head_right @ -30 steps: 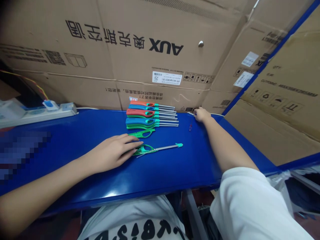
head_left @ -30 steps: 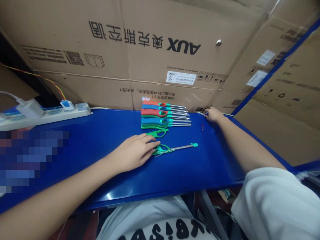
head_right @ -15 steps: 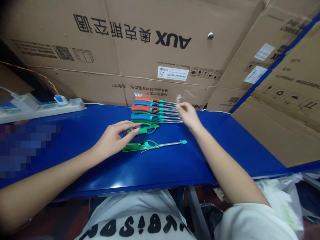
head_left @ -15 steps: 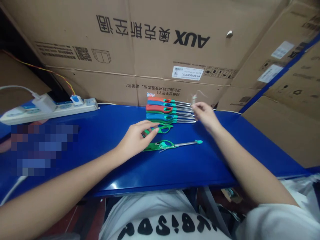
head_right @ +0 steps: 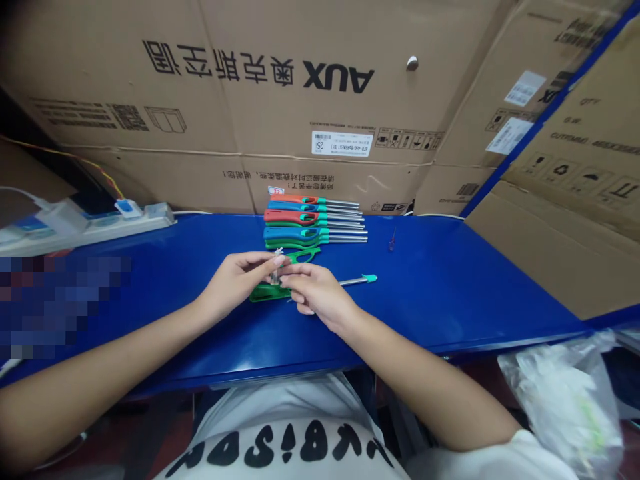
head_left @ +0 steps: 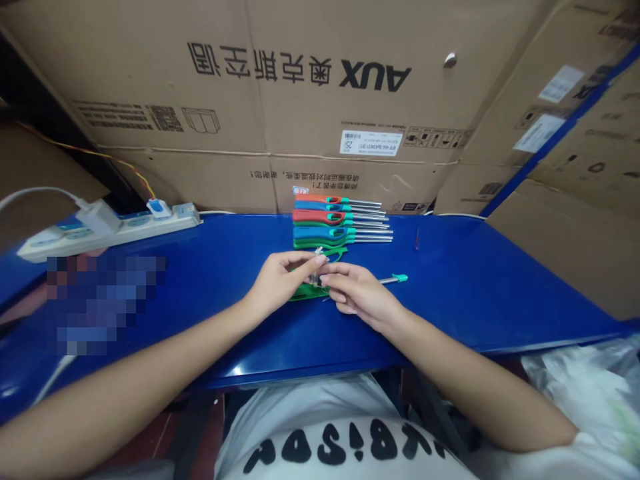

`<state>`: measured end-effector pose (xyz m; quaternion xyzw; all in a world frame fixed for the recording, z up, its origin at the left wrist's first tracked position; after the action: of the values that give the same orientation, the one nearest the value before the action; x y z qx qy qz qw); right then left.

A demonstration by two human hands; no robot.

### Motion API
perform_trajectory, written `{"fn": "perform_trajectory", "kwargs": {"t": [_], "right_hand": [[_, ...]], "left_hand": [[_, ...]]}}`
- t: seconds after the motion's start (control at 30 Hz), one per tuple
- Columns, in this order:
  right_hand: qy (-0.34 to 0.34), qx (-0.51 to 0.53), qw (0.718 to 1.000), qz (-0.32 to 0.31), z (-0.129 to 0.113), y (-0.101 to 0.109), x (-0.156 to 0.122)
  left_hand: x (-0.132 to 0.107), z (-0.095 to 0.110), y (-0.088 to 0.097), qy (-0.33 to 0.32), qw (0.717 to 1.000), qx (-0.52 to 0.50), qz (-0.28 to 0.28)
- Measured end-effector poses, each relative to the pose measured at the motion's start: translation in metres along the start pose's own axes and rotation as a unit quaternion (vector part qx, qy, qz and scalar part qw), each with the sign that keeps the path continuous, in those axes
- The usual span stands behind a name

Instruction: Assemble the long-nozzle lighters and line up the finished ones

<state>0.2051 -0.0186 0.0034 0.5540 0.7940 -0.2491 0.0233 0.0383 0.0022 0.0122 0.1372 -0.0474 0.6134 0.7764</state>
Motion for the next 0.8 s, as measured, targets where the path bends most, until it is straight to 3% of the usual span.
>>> {"fn": "perform_trajectory", "kwargs": {"t": [0.13,0.23,0.33,0.53,0.8], "right_hand": [[-0.076,0.206,0.974,-0.055,0.007,0.013,-0.014],[-0.062,0.3,0.947,-0.093,0.011,0.02,-0.027],[-0.03,0.305,0.947,-0.096,0.012,0.024,-0.033],[-0.059,0.293,0.948,-0.111,0.012,0.022,-0.028],[-0.012,0.272,0.96,-0.065,0.032,0.022,-0.052]], "left_hand": [[0.001,0.001,-0.001,0.008,1.0,-0.016,0.002],[0.001,0.0,-0.003,0.019,0.999,-0.02,-0.019],[0.001,-0.002,-0.005,0.024,0.999,-0.014,-0.035],[0.002,-0.005,-0.005,0.018,0.999,-0.016,-0.028],[0.001,-0.007,-0.002,0.057,0.998,-0.007,-0.02]]}}
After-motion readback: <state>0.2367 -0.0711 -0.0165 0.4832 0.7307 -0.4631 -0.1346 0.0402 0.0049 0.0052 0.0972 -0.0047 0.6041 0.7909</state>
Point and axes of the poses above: each hand's wrist, its own x-axis towards the middle knuckle, its own y-axis out of the back of the hand, z = x × y, the point moved 2 cm from there along x, towards the middle knuckle, and after that the axes turned 6 degrees about -y, right-handed, at the moved point
